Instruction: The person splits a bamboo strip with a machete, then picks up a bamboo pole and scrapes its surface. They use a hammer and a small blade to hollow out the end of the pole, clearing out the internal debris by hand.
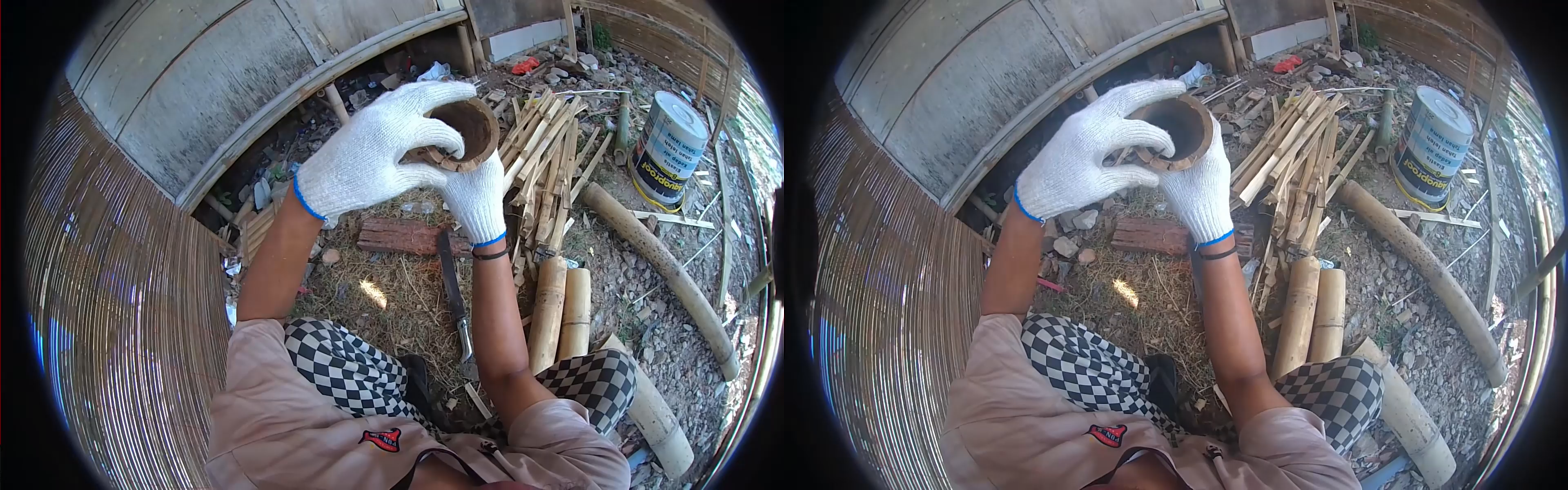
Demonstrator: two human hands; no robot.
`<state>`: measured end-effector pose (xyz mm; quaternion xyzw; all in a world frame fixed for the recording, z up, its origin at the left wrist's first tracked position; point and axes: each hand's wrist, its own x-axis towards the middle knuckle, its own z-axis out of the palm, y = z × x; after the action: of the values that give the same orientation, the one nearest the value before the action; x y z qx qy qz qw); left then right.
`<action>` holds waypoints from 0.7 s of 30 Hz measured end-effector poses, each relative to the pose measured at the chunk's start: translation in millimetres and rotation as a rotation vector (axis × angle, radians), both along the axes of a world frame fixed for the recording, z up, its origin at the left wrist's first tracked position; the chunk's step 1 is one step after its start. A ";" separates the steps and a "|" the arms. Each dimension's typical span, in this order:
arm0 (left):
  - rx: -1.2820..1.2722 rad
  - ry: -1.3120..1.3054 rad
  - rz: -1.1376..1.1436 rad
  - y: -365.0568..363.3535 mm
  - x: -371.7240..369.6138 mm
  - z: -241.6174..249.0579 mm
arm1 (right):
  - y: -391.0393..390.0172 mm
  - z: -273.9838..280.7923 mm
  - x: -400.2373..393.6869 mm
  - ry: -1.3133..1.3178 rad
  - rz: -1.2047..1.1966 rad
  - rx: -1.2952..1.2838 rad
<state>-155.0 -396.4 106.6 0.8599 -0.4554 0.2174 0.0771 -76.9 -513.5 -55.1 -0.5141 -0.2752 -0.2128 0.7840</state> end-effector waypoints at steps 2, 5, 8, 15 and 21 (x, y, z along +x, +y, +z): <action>-0.003 0.020 -0.008 1.1 2.4 -0.8 | -2.2 4.0 -2.1 -0.004 0.044 0.044; -0.017 0.097 -0.015 2.0 6.3 -2.3 | -7.1 6.2 -3.2 -0.013 -0.027 -0.014; -0.047 0.169 -0.024 1.3 11.4 -2.6 | -9.2 5.1 1.1 0.002 -0.100 -0.089; 0.053 0.102 -0.023 -8.9 11.1 6.0 | -12.3 8.9 -2.3 -0.015 -0.113 -0.100; -0.010 0.139 -0.028 -14.7 15.5 1.9 | -18.7 1.7 7.3 0.005 -0.083 -0.124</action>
<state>-139.4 -411.1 108.5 0.8661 -0.4598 0.1582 0.1160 -69.6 -532.1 -53.4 -0.5733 -0.2643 -0.2265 0.7418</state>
